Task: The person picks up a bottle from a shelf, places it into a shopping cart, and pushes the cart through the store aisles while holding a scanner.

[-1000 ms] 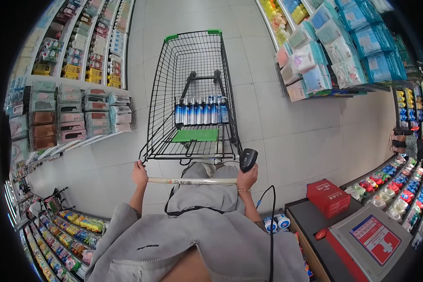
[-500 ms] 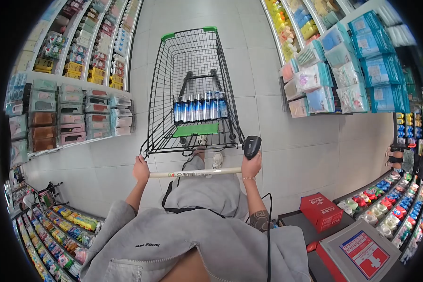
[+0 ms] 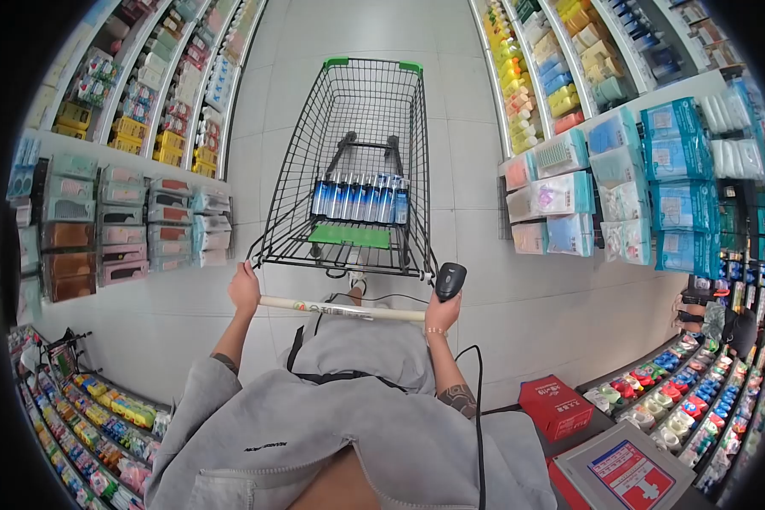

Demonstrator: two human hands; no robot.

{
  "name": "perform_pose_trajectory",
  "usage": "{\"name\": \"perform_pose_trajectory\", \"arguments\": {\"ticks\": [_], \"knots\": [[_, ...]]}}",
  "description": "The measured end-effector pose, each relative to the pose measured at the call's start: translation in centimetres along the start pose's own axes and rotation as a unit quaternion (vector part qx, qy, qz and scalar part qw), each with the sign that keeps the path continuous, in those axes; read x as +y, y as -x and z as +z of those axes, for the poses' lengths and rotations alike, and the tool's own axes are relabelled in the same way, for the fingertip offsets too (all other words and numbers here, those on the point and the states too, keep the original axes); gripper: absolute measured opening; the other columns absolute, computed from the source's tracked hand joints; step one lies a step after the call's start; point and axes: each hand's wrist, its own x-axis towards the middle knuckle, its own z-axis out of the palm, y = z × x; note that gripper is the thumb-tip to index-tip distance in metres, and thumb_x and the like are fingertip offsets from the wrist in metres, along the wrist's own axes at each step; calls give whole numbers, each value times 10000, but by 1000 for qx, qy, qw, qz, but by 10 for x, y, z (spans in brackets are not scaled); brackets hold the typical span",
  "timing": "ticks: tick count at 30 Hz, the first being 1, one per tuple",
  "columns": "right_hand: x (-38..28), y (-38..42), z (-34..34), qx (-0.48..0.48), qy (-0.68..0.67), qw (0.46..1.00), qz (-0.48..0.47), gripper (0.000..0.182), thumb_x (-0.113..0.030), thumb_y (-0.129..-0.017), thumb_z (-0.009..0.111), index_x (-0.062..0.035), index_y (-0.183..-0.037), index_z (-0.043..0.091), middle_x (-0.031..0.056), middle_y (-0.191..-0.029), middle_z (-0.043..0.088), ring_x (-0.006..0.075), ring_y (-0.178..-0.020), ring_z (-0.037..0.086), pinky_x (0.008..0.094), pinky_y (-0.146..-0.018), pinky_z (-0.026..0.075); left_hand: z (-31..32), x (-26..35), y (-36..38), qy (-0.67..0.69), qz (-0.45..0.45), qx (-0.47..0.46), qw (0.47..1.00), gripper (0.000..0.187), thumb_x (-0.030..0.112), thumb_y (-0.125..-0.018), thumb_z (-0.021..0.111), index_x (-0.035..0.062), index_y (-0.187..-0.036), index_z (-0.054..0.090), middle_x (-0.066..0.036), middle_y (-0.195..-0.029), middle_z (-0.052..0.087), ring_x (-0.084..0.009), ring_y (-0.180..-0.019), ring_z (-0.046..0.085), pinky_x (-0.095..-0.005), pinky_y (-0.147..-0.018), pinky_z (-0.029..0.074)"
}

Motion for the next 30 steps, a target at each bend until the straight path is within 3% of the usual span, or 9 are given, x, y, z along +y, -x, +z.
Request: {"name": "perform_pose_trajectory", "arguments": {"ticks": [7, 9, 16, 19, 24, 30], "knots": [[-17, -35, 28, 38, 38, 998, -16, 320, -183, -738, 689, 29, -942, 565, 209, -862, 617, 394, -824, 589, 437, -730, 447, 2, 31, -56, 24, 32, 3, 999, 394, 375, -967, 318, 64, -899, 552, -192, -722, 636, -389, -679, 618, -490, -606, 469], [-21, -46, 34, 14, 76, 997, 12, 401, -180, -715, 692, 13, -1029, 532, 199, -946, 598, 394, -874, 575, 446, -762, 449, 1, 41, -69, 27, 42, 2, 999, 395, 374, -966, 319, 62, -900, 553, -194, -719, 636, -391, -678, 617, -491, -605, 469], [-54, -82, 51, 16, 94, 995, 26, 411, -190, -721, 691, 10, -1041, 527, 186, -944, 595, 389, -882, 577, 449, -756, 454, -7, 84, -120, 44, 71, -1, 996, 401, 377, -965, 323, 59, -908, 561, -200, -711, 632, -400, -671, 614, -492, -609, 469], [-65, -99, 62, 51, 101, 994, 1, 402, -210, -720, 719, 24, -996, 543, 211, -872, 604, 407, -840, 581, 448, -733, 452, -5, 101, -144, 47, 72, -11, 996, 406, 385, -962, 330, 58, -920, 568, -205, -710, 630, -403, -679, 614, -495, -611, 468], [-70, -132, 75, 25, 144, 989, 32, 487, -226, -703, 726, 11, -1076, 522, 196, -949, 597, 382, -875, 591, 443, -739, 476, -2, 135, -173, 41, 82, 8, 996, 372, 369, -960, 355, 72, -936, 578, -190, -728, 635, -389, -691, 615, -476, -614, 467], [-89, -179, 92, 43, 123, 991, 36, 506, -241, -712, 719, 27, -1094, 523, 193, -928, 605, 377, -853, 601, 441, -723, 484, -3, 179, -210, 48, 116, 9, 992, 384, 364, -965, 341, 60, -937, 575, -203, -736, 630, -394, -692, 608, -480, -608, 457]]}}
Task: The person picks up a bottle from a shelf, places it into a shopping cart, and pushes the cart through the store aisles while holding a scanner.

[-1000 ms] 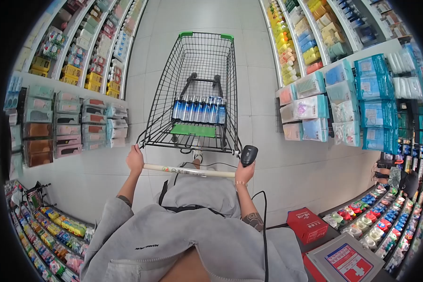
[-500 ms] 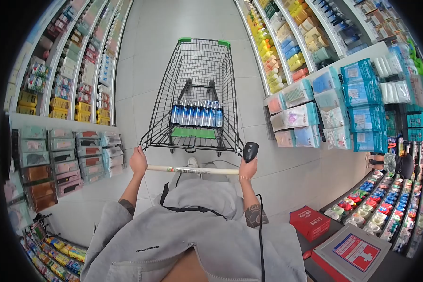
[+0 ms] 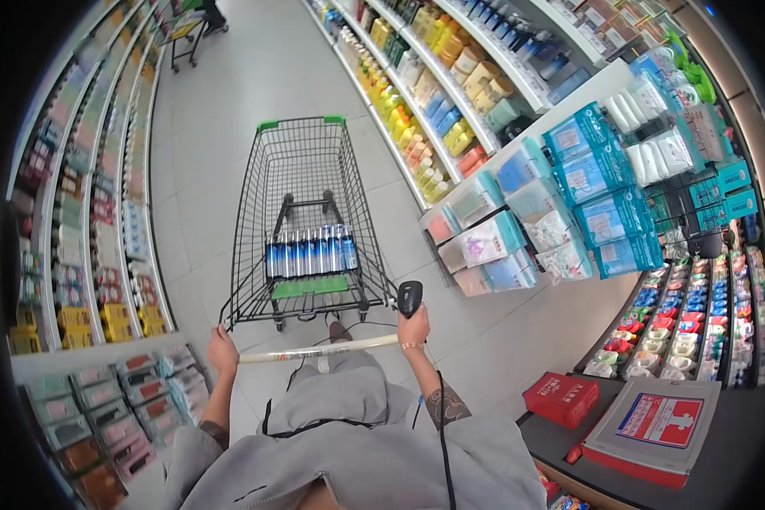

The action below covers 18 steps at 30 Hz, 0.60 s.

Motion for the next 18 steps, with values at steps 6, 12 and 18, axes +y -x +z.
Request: {"name": "perform_pose_trajectory", "arguments": {"ticks": [6, 12, 18], "knots": [[-34, -48, 9, 44, -31, 999, -4, 412, -216, -706, 720, 2, -1015, 555, 203, -881, 615, 387, -829, 601, 440, -712, 477, 11, 32, -47, 23, 24, -1, 999, 373, 335, -964, 356, 26, -918, 561, -215, -737, 619, -407, -704, 594, -492, -616, 442], [-61, -106, 27, 37, -10, 999, -2, 398, -222, -690, 726, -1, -979, 565, 182, -851, 610, 379, -807, 602, 435, -692, 483, 17, 74, -92, 50, 11, -13, 999, 363, 324, -964, 350, 30, -923, 557, -195, -741, 626, -393, -703, 599, -485, -616, 443], [-85, -155, 45, 47, -17, 999, -17, 392, -209, -696, 711, 6, -992, 571, 179, -863, 612, 374, -793, 606, 431, -689, 488, 17, 114, -137, 34, 6, -37, 999, 356, 329, -960, 346, 41, -956, 554, -168, -745, 638, -375, -702, 608, -473, -625, 449]]}}
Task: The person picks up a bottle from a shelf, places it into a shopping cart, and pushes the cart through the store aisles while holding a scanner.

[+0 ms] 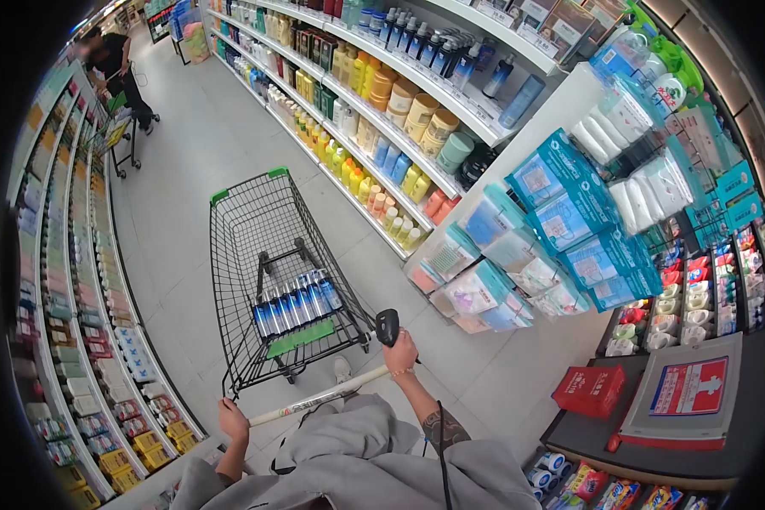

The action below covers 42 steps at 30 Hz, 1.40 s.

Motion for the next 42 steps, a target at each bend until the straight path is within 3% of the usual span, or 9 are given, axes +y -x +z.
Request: {"name": "perform_pose_trajectory", "arguments": {"ticks": [12, 18, 26, 29, 42], "knots": [[-60, -77, 41, -20, 19, 999, 21, 332, -207, -691, 703, -27, -940, 578, 154, -874, 610, 350, -796, 607, 428, -688, 493, -1, 58, -96, 18, -16, 24, 999, 323, 327, -945, 373, 64, -1032, 539, -198, -816, 641, -387, -775, 606, -484, -664, 442], [-84, -103, 58, -14, 26, 999, 13, 407, -218, -707, 701, -10, -1027, 562, 171, -911, 615, 364, -831, 607, 435, -705, 486, -6, 79, -141, -15, 5, -2, 1000, 334, 334, -952, 360, 64, -1046, 532, -193, -862, 643, -387, -795, 607, -479, -684, 449], [-113, -148, 95, -5, 27, 1000, 6, 413, -212, -707, 708, -8, -1030, 551, 175, -894, 613, 376, -820, 603, 445, -696, 478, -11, 112, -201, -13, -2, -10, 1000, 316, 329, -951, 358, 75, -1000, 540, -185, -775, 640, -371, -754, 616, -486, -648, 448], [-129, -172, 105, -38, 38, 999, 7, 449, -210, -688, 716, -4, -1046, 541, 153, -970, 595, 357, -832, 603, 440, -722, 483, -1, 116, -222, -59, 22, 32, 998, 295, 324, -946, 368, 87, -985, 539, -172, -731, 635, -363, -708, 618, -487, -626, 444], [-203, -296, 165, -46, -12, 999, -10, 363, -149, -687, 715, 9, -975, 559, 189, -894, 612, 387, -828, 588, 435, -714, 468, -8, 199, -311, -29, -80, 7, 996, 279, 317, -941, 370, 101, -1036, 519, -140, -734, 650, -359, -670, 621, -481, -609, 448]]}}
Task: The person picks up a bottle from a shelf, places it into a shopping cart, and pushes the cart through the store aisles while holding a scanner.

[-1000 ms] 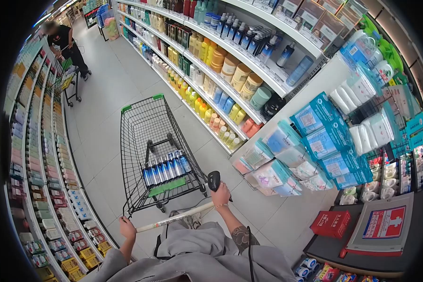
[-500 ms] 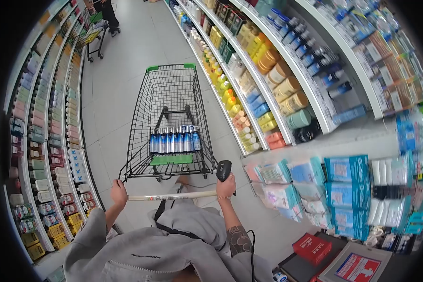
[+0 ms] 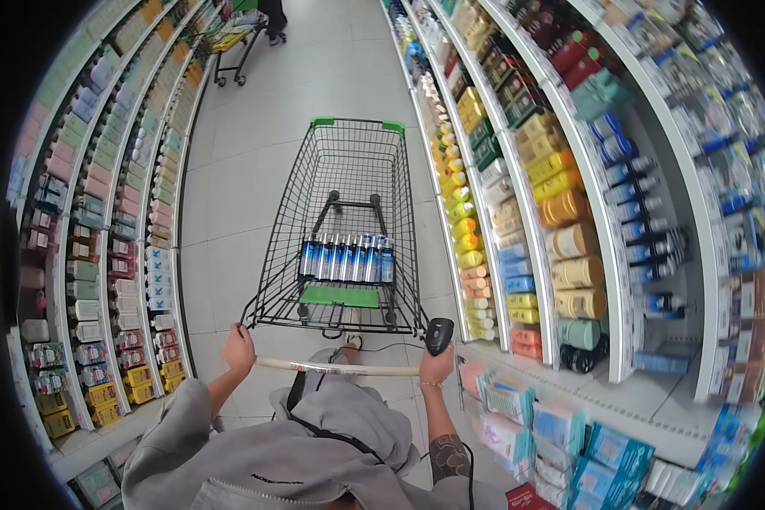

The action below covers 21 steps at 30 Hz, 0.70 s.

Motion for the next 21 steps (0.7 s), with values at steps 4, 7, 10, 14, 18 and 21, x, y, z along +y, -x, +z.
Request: {"name": "perform_pose_trajectory", "arguments": {"ticks": [4, 7, 10, 14, 18, 21], "knots": [[-24, -37, 18, 3, -44, 999, -19, 334, -133, -675, 732, 9, -934, 577, 213, -830, 615, 402, -817, 588, 443, -708, 453, 0, 26, -35, 17, -6, 0, 1000, 280, 316, -940, 371, 99, -1041, 517, -162, -747, 646, -374, -679, 617, -488, -615, 449], [-42, -61, 34, 10, -13, 1000, -24, 311, -132, -673, 733, 12, -905, 584, 211, -822, 613, 402, -807, 587, 439, -704, 452, -3, 43, -58, 31, -14, 8, 999, 280, 312, -938, 374, 95, -1043, 517, -172, -747, 643, -381, -680, 614, -491, -616, 450], [-56, -82, 50, -1, 8, 1000, -5, 312, -180, -681, 738, 13, -873, 585, 208, -809, 616, 403, -793, 589, 441, -699, 449, -2, 54, -81, 49, -12, 18, 999, 279, 305, -935, 378, 91, -1045, 519, -175, -744, 642, -385, -678, 614, -491, -614, 451], [-77, -110, 67, -17, 17, 1000, -3, 337, -227, -690, 739, 15, -864, 582, 211, -805, 624, 398, -781, 598, 441, -691, 457, -6, 69, -112, 61, -10, 22, 998, 281, 298, -931, 384, 83, -1043, 525, -181, -749, 643, -384, -685, 617, -491, -614, 457], [-98, -137, 86, 0, 33, 999, -27, 331, -215, -687, 740, 7, -878, 585, 202, -806, 635, 387, -777, 611, 437, -688, 465, -8, 86, -140, 46, -11, 32, 998, 271, 282, -922, 390, 69, -1010, 532, -173, -759, 646, -376, -691, 624, -479, -612, 471], [-117, -151, 93, -10, 25, 999, -40, 336, -216, -683, 740, 3, -888, 588, 197, -809, 639, 381, -774, 613, 437, -686, 469, -13, 95, -160, 37, -11, 26, 999, 255, 272, -917, 398, 68, -994, 531, -178, -738, 642, -374, -669, 623, -476, -599, 474]]}}
